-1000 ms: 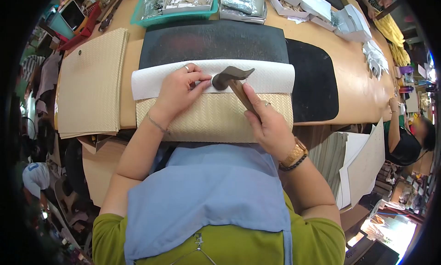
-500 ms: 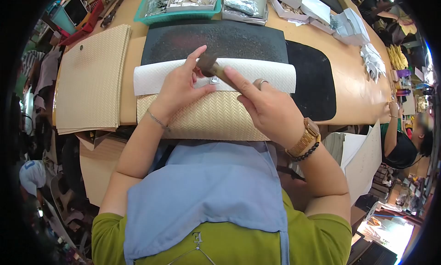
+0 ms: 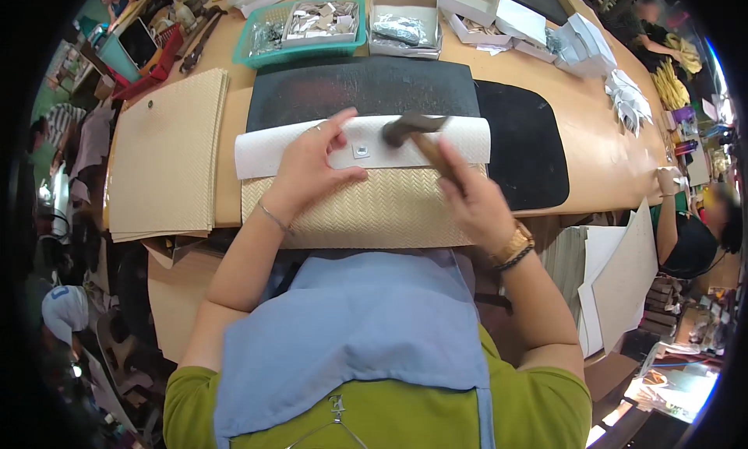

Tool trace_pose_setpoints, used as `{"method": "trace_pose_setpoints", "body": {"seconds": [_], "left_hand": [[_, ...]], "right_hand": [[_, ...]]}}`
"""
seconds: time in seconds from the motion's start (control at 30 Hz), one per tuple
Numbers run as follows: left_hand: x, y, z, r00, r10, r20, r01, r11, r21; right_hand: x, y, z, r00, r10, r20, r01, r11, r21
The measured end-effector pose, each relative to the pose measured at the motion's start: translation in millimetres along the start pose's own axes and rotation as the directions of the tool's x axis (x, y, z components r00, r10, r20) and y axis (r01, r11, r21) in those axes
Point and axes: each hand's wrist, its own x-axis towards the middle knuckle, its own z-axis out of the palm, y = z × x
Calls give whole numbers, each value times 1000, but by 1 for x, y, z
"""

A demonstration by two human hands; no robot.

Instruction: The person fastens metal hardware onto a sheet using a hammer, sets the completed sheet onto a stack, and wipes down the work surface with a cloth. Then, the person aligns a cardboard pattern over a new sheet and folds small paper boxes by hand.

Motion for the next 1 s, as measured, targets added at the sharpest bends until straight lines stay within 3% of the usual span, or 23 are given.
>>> {"method": "trace_pose_setpoints", "body": {"seconds": [0.1, 0.2, 0.23, 0.3, 0.37, 0.47, 0.57, 0.6, 0.63, 0.67, 0.7, 0.73, 0.8, 0.9, 0.93, 1.0], "left_hand": [[2, 11, -4, 982, 185, -37, -177, 971, 158], [8, 2, 6, 908, 419, 10, -399, 858, 325], [12, 7, 2, 876, 481, 25, -454, 807, 378], [21, 13, -1, 894, 441, 84, -440, 824, 357], [35, 6, -1, 884, 453, 117, -463, 808, 365], [61, 1, -5, 930, 283, 236, -362, 822, 440], [87, -3, -22, 1000, 25, 3, -24, 911, 413], [94, -3, -36, 991, -135, -14, 128, 896, 424], [105, -26, -49, 936, -349, 52, 297, 859, 418], [110, -47, -69, 833, -521, 185, 468, 843, 267], [110, -64, -86, 692, -639, 337, 637, 760, 132], [98, -75, -96, 665, -664, 342, 713, 701, -26], [64, -85, -109, 614, -702, 360, 788, 517, -336], [15, -87, -104, 707, -569, 420, 660, 318, -681], [1, -92, -100, 674, -616, 408, 708, 382, -594], [-30, -97, -81, 679, -706, 200, 693, 528, -491]], "right_hand": [[2, 57, -35, 925, -155, -348, 88, 976, -199], [0, 93, -86, 906, 51, -421, -294, 791, -536], [-6, 115, -96, 903, 19, -429, -308, 725, -616], [-13, 157, -101, 903, -38, -428, -332, 569, -752], [-19, 169, -95, 869, -47, -493, -373, 593, -714], [-22, 166, -91, 844, -56, -533, -393, 611, -687], [-23, 168, -93, 829, -66, -556, -391, 643, -659], [-23, 168, -93, 824, -63, -563, -392, 653, -648], [-22, 168, -92, 820, -59, -569, -393, 665, -635], [-22, 168, -92, 819, -57, -571, -390, 674, -627], [-23, 169, -93, 819, -56, -571, -385, 684, -620], [-22, 169, -93, 818, -57, -572, -380, 694, -612], [-22, 169, -94, 817, -59, -574, -378, 697, -609], [-22, 164, -94, 822, -51, -567, -379, 695, -611], [-22, 165, -95, 820, -53, -570, -379, 697, -609], [-21, 168, -95, 830, -55, -555, -359, 710, -606]]}}
